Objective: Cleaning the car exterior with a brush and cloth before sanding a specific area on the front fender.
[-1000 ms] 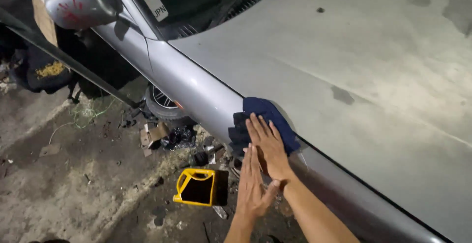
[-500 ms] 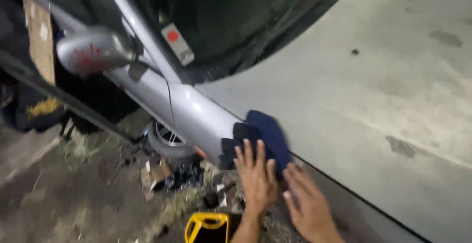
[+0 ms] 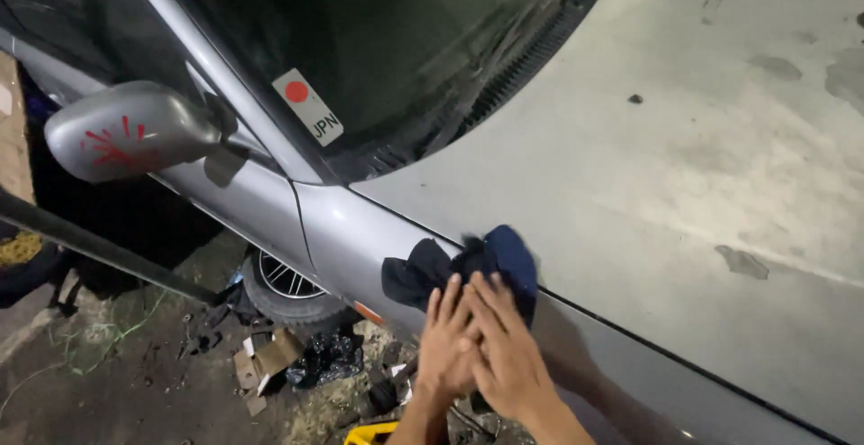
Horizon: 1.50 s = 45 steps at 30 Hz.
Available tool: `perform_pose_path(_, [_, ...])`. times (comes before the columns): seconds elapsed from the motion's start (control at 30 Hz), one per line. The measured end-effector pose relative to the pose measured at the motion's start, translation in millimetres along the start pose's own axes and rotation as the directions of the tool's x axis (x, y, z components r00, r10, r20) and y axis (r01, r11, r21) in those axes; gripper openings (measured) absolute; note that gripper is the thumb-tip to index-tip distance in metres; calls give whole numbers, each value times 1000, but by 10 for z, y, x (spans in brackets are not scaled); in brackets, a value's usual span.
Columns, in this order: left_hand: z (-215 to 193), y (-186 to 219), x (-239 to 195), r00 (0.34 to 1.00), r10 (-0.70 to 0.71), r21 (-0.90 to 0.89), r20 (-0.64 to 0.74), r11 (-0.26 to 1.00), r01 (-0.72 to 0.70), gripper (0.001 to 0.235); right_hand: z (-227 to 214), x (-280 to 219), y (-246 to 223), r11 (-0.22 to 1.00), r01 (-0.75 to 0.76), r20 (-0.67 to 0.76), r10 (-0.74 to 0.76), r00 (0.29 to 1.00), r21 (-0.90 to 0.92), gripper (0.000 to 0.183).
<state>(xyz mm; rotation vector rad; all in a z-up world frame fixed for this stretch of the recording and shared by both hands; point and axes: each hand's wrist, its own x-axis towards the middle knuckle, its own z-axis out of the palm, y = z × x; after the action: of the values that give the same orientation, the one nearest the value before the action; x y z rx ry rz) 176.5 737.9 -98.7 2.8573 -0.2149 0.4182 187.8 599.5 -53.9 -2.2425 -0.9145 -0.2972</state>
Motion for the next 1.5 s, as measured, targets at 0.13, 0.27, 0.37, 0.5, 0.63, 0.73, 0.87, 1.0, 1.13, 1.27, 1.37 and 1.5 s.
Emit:
perform_pose_path(0.13, [-5,-667,119,982,-163,-77,-97,985,156,59,60,38,-89,983,-83,151,58,987,162,67])
perform_pose_path(0.27, [15,-1301,226,780,-501,-257,-374,864,432,65,-110,-145,-172,981,-41,42,34,999,188,60])
perform_pose_path(0.37, [165,-719,130,845,-377,-181,-380,926,332,54,-183,-428,-15,979,-144,-78,156,985,142,62])
perform_pose_path(0.5, [377,635,-170,980,-99,-54,-170,994,91,64,-352,-759,55,984,-136,-227,160,961,117,57])
perform_pose_path(0.63, [581,1251,-349,991,50,-494,-125,863,-106,60,-472,-966,204,969,-88,-163,128,978,232,72])
perform_pose_path(0.73, [452,1323,-344,990,-93,-778,-110,627,-27,68,-596,-1050,388,965,-129,-51,145,988,230,83])
perform_pose_path(0.87, [314,1687,-345,933,-290,-947,215,-294,127,96,-889,-1130,385,969,-118,32,114,993,217,87])
perform_pose_path(1.0, [157,2343,-334,935,-230,-940,269,-275,202,93,-1325,-1520,557,962,-99,11,100,995,253,84])
perform_pose_path(1.13, [333,2994,-453,875,-235,-905,423,-153,396,112,-1485,-2161,1097,999,-39,-125,44,991,37,73])
perform_pose_path(1.27, [243,3583,-515,925,36,-893,378,279,354,84,-1604,-2973,1891,850,-279,-79,273,959,-447,88])
perform_pose_path(1.37, [1000,3373,-609,901,211,-719,-379,546,-430,41,-1952,-3595,2353,776,-223,-294,50,954,-591,55])
perform_pose_path(1.5, [1463,2895,-540,760,220,-420,-611,723,-548,38,-2129,-4452,2891,845,-333,-553,55,831,-417,49])
